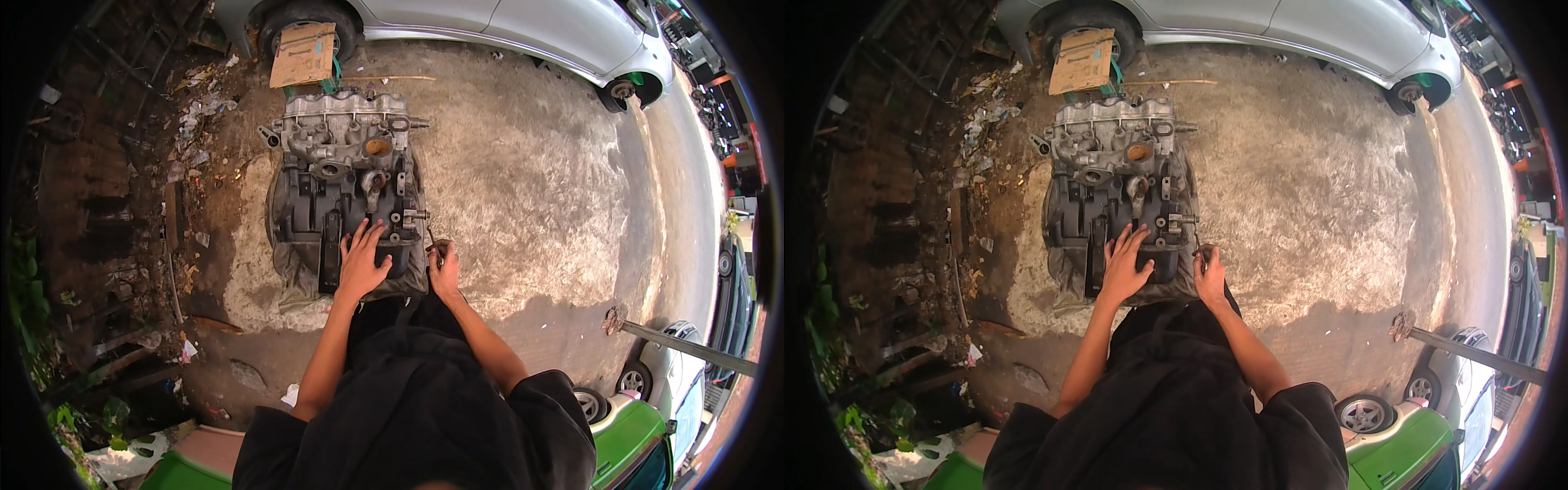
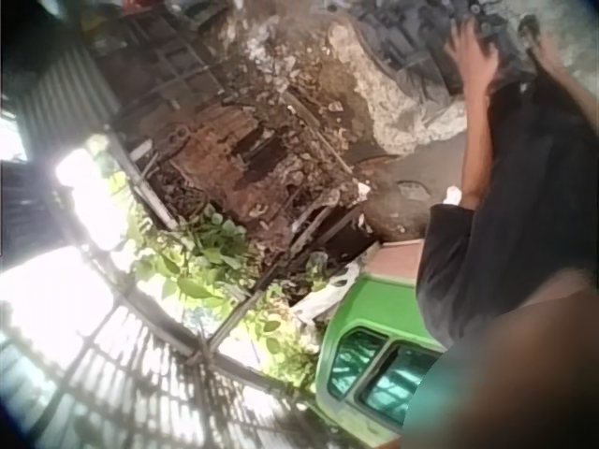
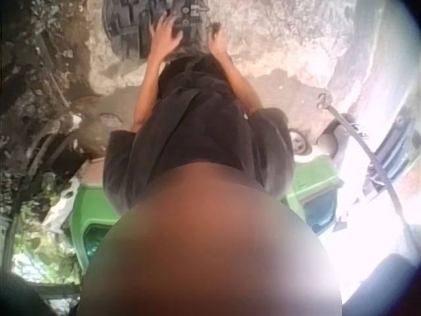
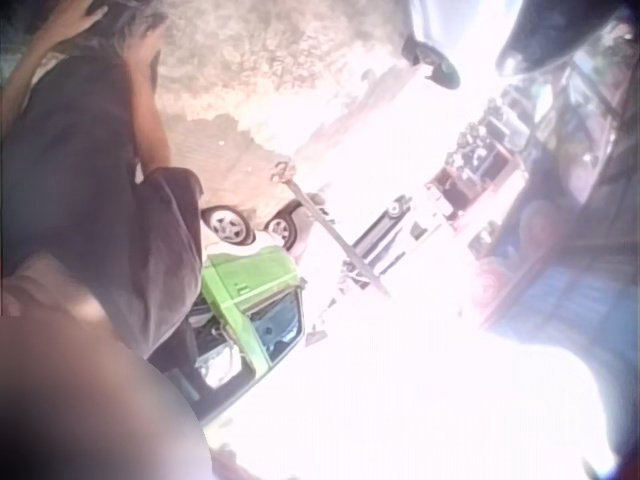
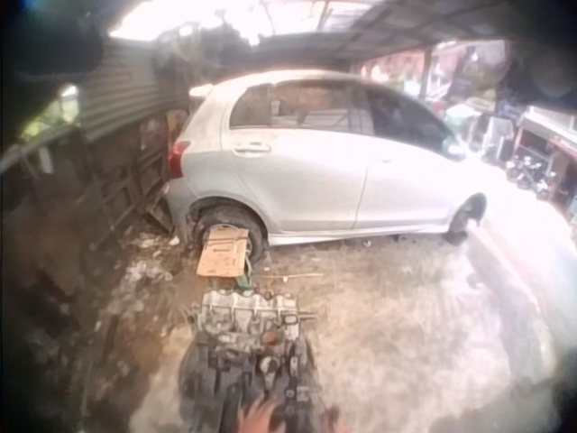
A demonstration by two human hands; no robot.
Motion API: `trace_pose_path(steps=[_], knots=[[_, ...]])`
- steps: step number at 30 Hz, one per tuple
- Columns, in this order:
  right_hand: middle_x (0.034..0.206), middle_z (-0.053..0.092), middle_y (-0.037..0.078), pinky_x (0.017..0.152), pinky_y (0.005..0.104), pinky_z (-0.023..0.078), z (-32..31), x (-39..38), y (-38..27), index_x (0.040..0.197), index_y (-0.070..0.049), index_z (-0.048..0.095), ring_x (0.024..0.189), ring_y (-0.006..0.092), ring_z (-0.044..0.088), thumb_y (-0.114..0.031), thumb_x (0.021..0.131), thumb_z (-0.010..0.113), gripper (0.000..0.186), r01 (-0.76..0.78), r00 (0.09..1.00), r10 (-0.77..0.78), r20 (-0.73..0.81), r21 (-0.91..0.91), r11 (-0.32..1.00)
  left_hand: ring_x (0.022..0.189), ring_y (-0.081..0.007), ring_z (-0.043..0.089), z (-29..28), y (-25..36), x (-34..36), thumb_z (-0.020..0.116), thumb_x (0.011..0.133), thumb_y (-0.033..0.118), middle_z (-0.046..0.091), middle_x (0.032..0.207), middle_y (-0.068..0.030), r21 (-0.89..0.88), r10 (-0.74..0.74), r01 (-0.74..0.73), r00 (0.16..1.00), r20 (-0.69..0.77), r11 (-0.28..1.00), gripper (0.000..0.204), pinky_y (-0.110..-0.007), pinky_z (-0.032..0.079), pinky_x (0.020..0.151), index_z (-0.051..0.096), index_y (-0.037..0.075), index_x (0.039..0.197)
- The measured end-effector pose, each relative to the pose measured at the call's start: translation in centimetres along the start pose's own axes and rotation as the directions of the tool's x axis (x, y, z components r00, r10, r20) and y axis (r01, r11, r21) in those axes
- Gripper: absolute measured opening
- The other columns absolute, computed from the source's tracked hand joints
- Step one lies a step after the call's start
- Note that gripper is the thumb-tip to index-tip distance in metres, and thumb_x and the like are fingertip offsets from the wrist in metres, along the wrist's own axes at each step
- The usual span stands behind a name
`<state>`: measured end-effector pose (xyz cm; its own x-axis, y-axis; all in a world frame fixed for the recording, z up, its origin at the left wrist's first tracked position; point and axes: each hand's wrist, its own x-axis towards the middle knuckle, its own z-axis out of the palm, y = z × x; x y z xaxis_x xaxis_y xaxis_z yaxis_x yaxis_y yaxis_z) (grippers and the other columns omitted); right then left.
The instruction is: The person uses a wrench to tighten bolts on a car engine block resting on a cloth on the ground. They repeatedly turn the wrench on several bolts, then place the wrench on a nearby cardboard box and continue tightening by hand.
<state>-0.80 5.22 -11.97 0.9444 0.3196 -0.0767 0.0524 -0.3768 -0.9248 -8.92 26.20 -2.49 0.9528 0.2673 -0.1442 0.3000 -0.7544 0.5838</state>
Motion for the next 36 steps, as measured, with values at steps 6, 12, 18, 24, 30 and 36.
trace_pose_path(steps=[6,12,18,24,30,36], knots=[[0.088,0.075,0.016,0.074,0.0348,0.056,-1.2,2.5,-1.0,0.110,0.004,0.064,0.080,0.0207,0.074,-0.012,0.100,0.068,0.019,-0.088,0.985,0.103,-0.139,0.111,0.990,0.155,-0.0265,0.030,0.1,-0.2,0.2,0.070,0.089,0.021,0.041,0.163,-0.0019,-0.041,-0.004,0.004,1.000,0.016,0.999,0.070,-0.057,0.027,0.122,0.043,0.017,0.153],[0.088,0.075,0.012,0.073,0.0310,0.056,-1.8,4.8,-1.9,0.108,0.004,0.067,0.079,0.0149,0.071,-0.009,0.098,0.071,0.017,-0.106,0.979,0.133,-0.155,0.173,0.979,0.152,-0.0268,0.035,0.1,0.0,-0.5,0.068,0.090,0.022,0.042,0.162,-0.0042,-0.037,0.010,-0.009,1.000,0.028,0.999,0.068,-0.051,0.032,0.121,0.043,0.013,0.153],[0.084,0.072,0.011,0.072,0.0302,0.053,-1.3,5.7,-0.2,0.105,0.003,0.070,0.075,0.0144,0.066,-0.016,0.101,0.070,0.020,-0.124,0.985,0.141,-0.103,0.156,0.980,0.145,-0.0294,0.041,-0.3,0.7,-1.9,0.068,0.089,0.021,0.045,0.160,-0.0055,0.033,0.021,-0.023,0.998,0.056,0.999,0.066,-0.049,0.037,0.116,0.046,0.011,0.151],[0.081,0.071,0.013,0.068,0.0348,0.054,-0.3,7.2,0.1,0.104,0.004,0.067,0.072,0.0193,0.070,-0.026,0.106,0.060,0.031,-0.216,0.969,0.236,-0.069,0.217,0.952,0.126,-0.0311,0.052,-0.6,0.9,-2.4,0.069,0.085,0.018,0.056,0.148,-0.0060,-0.008,0.038,-0.038,0.999,-0.013,0.999,0.060,-0.048,0.044,0.106,0.055,0.009,0.143],[0.072,0.070,0.014,0.061,0.0376,0.054,0.4,8.8,-1.5,0.098,0.005,0.062,0.063,0.0231,0.071,-0.023,0.108,0.057,0.029,-0.157,0.983,0.155,-0.094,-0.016,0.988,0.123,-0.0331,0.052,-0.5,0.7,-2.3,0.069,0.083,0.015,0.060,0.141,-0.0071,-0.068,0.060,-0.064,0.996,-0.071,0.996,0.052,-0.045,0.047,0.103,0.061,0.008,0.134],[0.070,0.068,0.014,0.060,0.0392,0.054,1.0,9.6,-2.1,0.097,0.005,0.061,0.061,0.0240,0.070,-0.021,0.107,0.057,0.028,-0.117,0.993,0.117,0.000,-0.053,0.992,0.126,-0.0355,0.050,-0.8,0.8,-2.5,0.070,0.082,0.015,0.056,0.148,-0.0062,-0.075,0.061,-0.069,0.993,-0.103,0.995,0.049,-0.047,0.043,0.108,0.065,0.009,0.130]])
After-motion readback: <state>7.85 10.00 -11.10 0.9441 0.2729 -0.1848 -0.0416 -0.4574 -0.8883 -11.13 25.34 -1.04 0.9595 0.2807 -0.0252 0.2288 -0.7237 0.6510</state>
